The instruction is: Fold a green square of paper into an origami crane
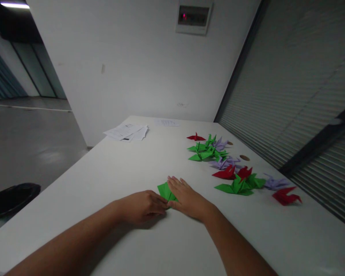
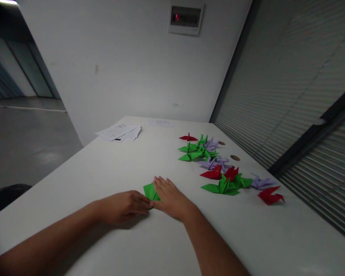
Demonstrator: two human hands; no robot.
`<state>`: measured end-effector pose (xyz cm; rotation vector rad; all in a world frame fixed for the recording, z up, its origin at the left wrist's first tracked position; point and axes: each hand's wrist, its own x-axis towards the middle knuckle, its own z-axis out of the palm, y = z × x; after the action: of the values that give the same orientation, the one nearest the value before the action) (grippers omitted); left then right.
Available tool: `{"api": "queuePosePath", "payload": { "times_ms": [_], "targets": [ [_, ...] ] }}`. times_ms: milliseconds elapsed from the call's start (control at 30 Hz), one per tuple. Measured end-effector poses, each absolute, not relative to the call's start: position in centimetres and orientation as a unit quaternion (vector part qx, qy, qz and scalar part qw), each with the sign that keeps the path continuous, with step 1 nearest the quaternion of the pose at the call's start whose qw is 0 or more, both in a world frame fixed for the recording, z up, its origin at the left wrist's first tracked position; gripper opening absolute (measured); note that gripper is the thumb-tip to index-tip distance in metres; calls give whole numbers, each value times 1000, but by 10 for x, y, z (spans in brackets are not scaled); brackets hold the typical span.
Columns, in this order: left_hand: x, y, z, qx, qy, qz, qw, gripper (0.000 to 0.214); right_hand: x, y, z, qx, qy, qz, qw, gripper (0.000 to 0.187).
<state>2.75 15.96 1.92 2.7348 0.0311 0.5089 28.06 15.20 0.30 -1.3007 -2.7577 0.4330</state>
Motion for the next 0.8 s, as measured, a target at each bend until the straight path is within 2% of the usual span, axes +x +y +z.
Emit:
{"api": "queuePosePath", "payload": {
  "times_ms": [200,333,800],
  "targets": [
    [27,164,15,964,32,190,183,26,275,140,16,-361,-917,167,37,79],
    [24,167,13,966,39,183,180,28,278,141,15,-337,-916,218,11,87],
    [22,167,14,972,38,176,149,32,289,152,8,-419,-888,191,-2,89]
  ]
}}
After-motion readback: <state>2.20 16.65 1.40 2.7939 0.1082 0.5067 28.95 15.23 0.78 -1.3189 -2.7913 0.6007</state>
